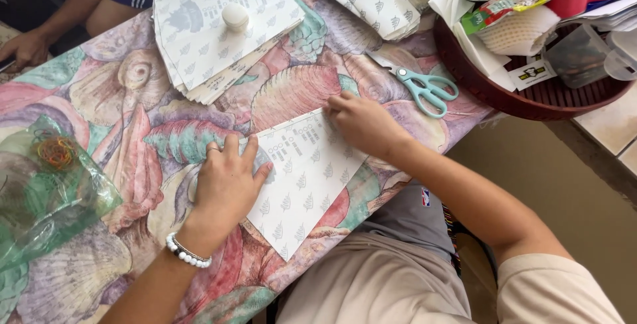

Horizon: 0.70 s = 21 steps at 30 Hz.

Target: Manually folding printed paper sheets into bags or liners on a table.

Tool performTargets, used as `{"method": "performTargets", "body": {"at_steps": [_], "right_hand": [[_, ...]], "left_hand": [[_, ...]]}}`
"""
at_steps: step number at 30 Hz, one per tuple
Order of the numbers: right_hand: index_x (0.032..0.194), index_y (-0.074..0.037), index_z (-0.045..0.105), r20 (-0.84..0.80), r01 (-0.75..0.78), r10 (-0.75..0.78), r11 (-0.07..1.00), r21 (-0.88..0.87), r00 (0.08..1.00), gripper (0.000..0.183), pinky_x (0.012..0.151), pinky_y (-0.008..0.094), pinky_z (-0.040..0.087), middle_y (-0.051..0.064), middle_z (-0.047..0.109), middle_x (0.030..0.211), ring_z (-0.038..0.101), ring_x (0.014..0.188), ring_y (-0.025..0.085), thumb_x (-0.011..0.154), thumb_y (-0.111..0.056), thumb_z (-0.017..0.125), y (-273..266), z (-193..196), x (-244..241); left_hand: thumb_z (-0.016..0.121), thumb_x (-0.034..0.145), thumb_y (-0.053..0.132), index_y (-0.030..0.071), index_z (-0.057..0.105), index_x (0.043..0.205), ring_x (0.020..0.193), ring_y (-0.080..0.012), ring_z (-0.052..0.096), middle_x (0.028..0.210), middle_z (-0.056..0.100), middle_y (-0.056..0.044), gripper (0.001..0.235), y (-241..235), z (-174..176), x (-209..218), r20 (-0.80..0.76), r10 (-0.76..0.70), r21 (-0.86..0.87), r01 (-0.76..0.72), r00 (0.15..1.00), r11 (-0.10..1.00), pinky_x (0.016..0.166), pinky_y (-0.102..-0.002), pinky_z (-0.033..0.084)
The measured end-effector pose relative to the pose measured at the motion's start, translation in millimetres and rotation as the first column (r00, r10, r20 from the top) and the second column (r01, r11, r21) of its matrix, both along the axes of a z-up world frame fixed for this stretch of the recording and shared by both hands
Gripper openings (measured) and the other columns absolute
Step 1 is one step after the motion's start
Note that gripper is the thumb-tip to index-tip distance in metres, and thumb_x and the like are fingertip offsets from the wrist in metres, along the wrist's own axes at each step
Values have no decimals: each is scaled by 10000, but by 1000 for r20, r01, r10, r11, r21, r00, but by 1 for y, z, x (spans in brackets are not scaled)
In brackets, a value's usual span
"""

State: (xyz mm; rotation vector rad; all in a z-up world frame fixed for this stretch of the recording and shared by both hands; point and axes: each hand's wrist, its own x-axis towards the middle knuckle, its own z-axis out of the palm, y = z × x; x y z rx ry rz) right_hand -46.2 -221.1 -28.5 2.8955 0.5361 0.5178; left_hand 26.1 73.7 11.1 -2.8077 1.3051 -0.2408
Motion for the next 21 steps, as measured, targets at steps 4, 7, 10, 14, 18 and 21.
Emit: {"method": "performTargets", "body": {"at_steps": [4,7,10,14,18,21], "right_hand": [[752,-103,646,-12,-49,49,999,-7,999,144,749,259,486,-10,532,841,539,850,213,842,-65,540,-24,2,-1],[738,-93,604,12,-64,64,998,22,998,136,775,247,476,-1,518,829,530,859,197,851,-69,532,-33,-9,3],[740,-128,610,69,-27,28,1000,-10,997,145,791,239,464,-17,514,865,524,873,171,862,-96,538,-34,-21,3],[704,-149,666,18,175,-175,985,2,984,99,567,263,527,-29,556,763,593,747,157,746,-225,620,-28,-39,18],[684,-177,692,63,52,-49,998,-43,997,83,594,279,535,-25,584,733,607,727,186,742,-183,633,0,-9,42],[708,-206,766,115,-169,227,910,-378,967,162,762,313,556,-40,672,834,617,839,213,717,-98,645,36,15,50]], "left_hand": [[562,953,520,136,640,1351,836,-399,675,918,527,-126,558,3,0,4,48,-69,4,69,996,998,643,-463,662],[570,938,508,182,634,1377,826,-402,679,912,528,-120,551,-1,2,4,59,-79,24,78,995,997,644,-480,668],[590,926,481,204,641,1377,827,-405,681,906,539,-125,532,-5,0,7,37,-86,33,85,996,996,642,-494,663],[595,943,450,203,617,1409,909,-459,657,1009,543,-179,527,-7,0,12,-43,-75,57,77,996,995,625,-516,657],[578,953,462,195,582,1437,957,-477,634,1091,534,-207,553,-3,3,5,-72,-44,56,48,996,997,631,-558,651],[554,972,471,191,603,1417,1023,-483,606,1151,526,-197,528,-8,10,9,-71,-46,26,48,996,998,658,-588,645]]}}
